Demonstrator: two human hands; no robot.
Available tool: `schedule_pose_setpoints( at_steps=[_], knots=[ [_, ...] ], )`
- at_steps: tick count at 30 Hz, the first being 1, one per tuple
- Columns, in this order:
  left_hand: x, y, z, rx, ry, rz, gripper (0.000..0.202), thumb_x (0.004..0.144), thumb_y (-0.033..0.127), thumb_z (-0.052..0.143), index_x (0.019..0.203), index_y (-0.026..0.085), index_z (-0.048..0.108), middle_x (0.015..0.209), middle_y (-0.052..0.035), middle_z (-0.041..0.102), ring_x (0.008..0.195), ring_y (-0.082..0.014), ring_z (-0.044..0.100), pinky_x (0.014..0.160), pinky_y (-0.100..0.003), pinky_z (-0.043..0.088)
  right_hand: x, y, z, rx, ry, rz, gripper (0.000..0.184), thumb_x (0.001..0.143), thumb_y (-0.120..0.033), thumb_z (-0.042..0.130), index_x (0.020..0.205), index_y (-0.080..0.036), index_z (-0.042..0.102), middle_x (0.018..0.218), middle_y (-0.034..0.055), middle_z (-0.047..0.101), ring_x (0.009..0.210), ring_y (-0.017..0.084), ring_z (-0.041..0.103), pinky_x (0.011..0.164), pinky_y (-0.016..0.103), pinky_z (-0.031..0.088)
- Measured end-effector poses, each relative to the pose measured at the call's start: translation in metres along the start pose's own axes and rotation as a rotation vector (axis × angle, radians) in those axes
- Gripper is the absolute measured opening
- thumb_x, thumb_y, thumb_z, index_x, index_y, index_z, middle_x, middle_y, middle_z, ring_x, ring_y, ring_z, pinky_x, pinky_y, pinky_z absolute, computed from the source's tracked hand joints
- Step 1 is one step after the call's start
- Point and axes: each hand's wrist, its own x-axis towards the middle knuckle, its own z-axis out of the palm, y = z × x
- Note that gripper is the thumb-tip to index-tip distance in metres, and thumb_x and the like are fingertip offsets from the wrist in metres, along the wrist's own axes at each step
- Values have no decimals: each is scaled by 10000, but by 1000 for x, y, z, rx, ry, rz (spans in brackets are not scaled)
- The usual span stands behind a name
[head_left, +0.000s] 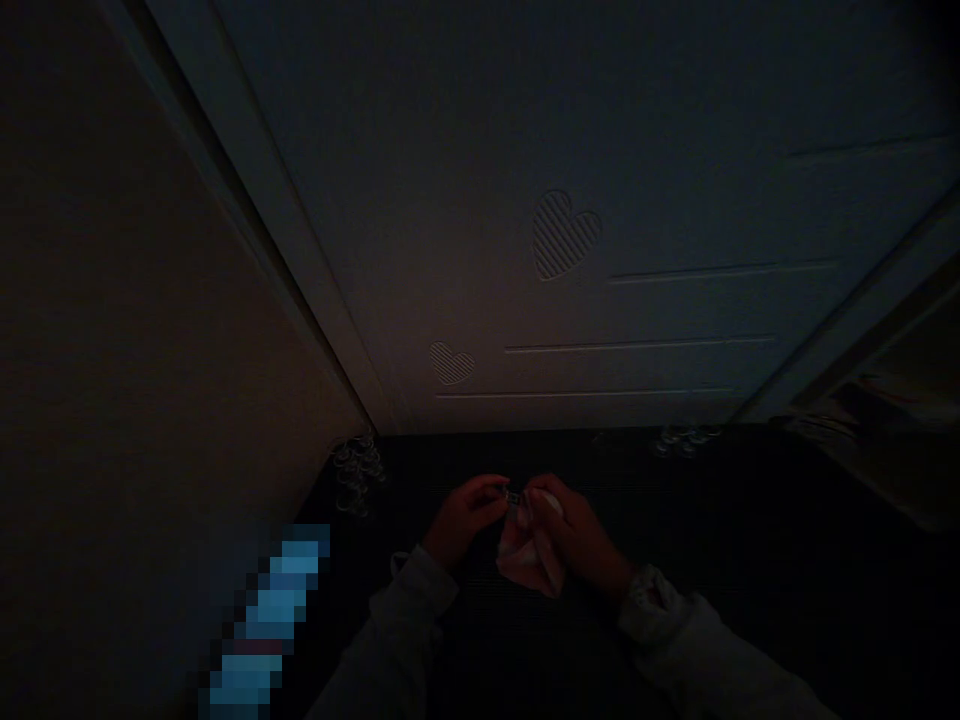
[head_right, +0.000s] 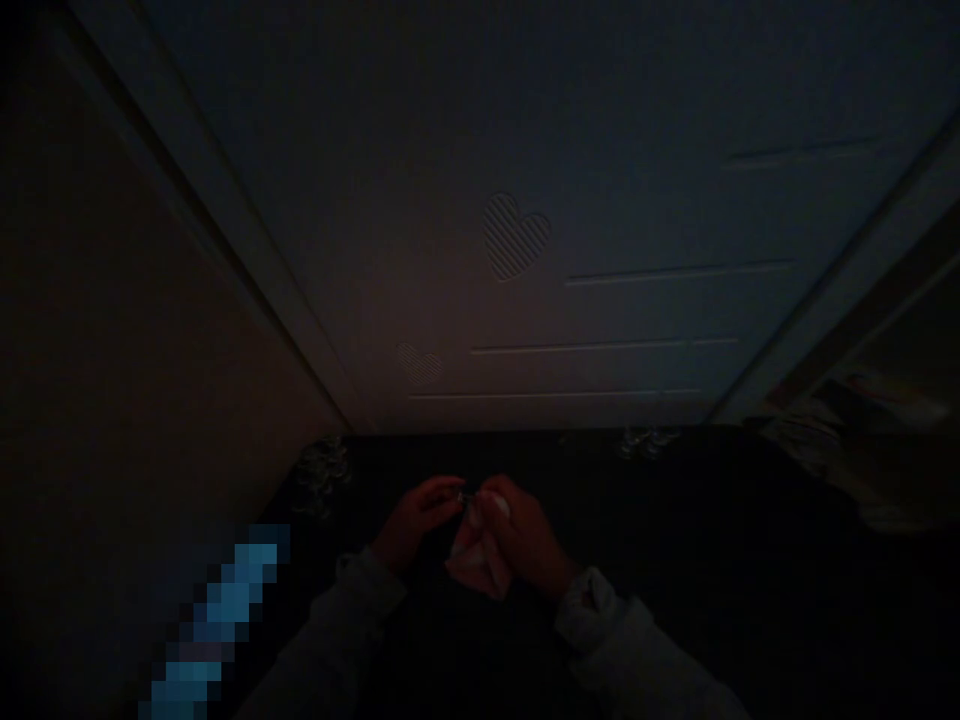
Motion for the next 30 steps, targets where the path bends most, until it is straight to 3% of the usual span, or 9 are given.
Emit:
schedule_pose_setpoints(
  at_steps=[8,18,30],
  knots=[
    [2,-2,0,60,5,-9,285,635,276,710,888,169,632,812,-19,644,820,-183,584,799,-324,421,2,2,2,-22,23,5,254,901,-350,359,821,-192,541,699,5,610,640,150,583,586,255,442],
    [4,-5,-2,162,4,24,202,669,275,656,839,173,613,781,-6,617,797,-177,567,781,-312,421,3,-1,5,-269,118,-66,183,872,-311,431,899,-184,560,808,51,646,744,191,611,657,304,460],
    [2,0,0,170,5,14,187,647,301,668,761,173,593,716,16,576,736,-163,537,736,-296,412,-1,2,5,-335,95,-136,172,860,-300,457,932,-175,550,850,65,644,785,206,602,702,336,462]
  ],
)
